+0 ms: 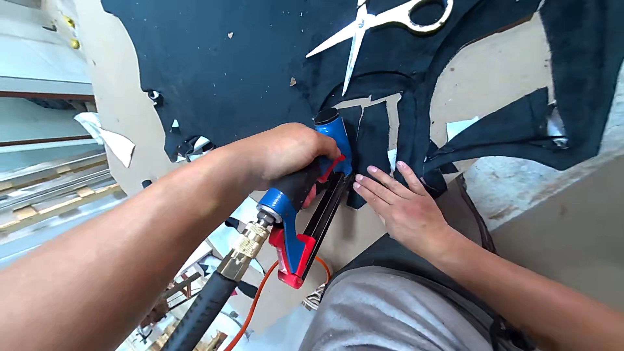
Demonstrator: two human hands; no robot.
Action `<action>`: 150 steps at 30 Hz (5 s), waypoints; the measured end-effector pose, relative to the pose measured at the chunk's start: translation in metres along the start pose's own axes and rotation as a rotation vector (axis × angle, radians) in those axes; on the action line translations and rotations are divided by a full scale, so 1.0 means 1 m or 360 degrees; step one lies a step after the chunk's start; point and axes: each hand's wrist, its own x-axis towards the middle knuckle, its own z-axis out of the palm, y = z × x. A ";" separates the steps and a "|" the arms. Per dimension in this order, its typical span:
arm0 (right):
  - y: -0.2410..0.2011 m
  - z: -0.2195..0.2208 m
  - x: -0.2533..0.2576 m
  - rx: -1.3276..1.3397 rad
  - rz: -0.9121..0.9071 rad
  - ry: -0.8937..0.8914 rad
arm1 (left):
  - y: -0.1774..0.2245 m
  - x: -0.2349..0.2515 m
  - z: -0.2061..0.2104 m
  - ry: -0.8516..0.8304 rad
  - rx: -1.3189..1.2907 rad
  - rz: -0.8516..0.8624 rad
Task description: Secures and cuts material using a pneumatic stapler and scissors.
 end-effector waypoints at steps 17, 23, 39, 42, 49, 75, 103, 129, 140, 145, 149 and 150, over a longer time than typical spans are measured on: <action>0.027 -0.010 0.002 0.0043 -0.0037 0.0152 | 0.027 0.001 0.022 0.0101 0.0252 -0.0079; -0.018 -0.023 -0.062 0.0314 0.0690 0.0586 | 0.035 -0.005 0.037 0.0014 0.0276 -0.0017; -0.017 0.001 -0.038 0.1306 0.1778 -0.0208 | 0.046 -0.012 0.081 0.0001 0.0866 0.0081; -0.020 0.004 -0.044 0.1300 0.1674 -0.0205 | 0.042 -0.011 0.093 -0.0018 0.0978 0.0137; -0.025 0.011 -0.042 0.1413 0.1674 -0.0021 | 0.032 -0.019 0.120 0.0193 0.1315 0.0292; -0.046 0.020 -0.023 0.1455 0.1931 0.0496 | 0.039 -0.030 0.103 0.0309 0.0638 0.0173; -0.046 0.025 -0.019 0.1530 0.1969 0.0540 | 0.056 -0.017 0.103 0.0275 0.0832 0.0064; -0.046 0.032 -0.018 0.1466 0.1969 0.0577 | 0.047 -0.003 0.077 0.0248 0.0626 0.0024; -0.047 0.032 -0.017 0.1470 0.1944 0.0630 | 0.049 -0.004 0.072 0.0240 0.0631 -0.0003; -0.043 0.029 -0.019 0.1486 0.1931 0.0524 | 0.022 -0.027 0.041 0.0329 0.0418 0.0194; -0.013 -0.008 -0.039 0.1523 0.1782 -0.0205 | -0.068 -0.050 0.006 0.0793 0.0287 0.0367; -0.001 -0.024 -0.046 0.1459 0.1745 -0.0387 | -0.100 -0.044 0.002 0.0948 0.0328 0.0373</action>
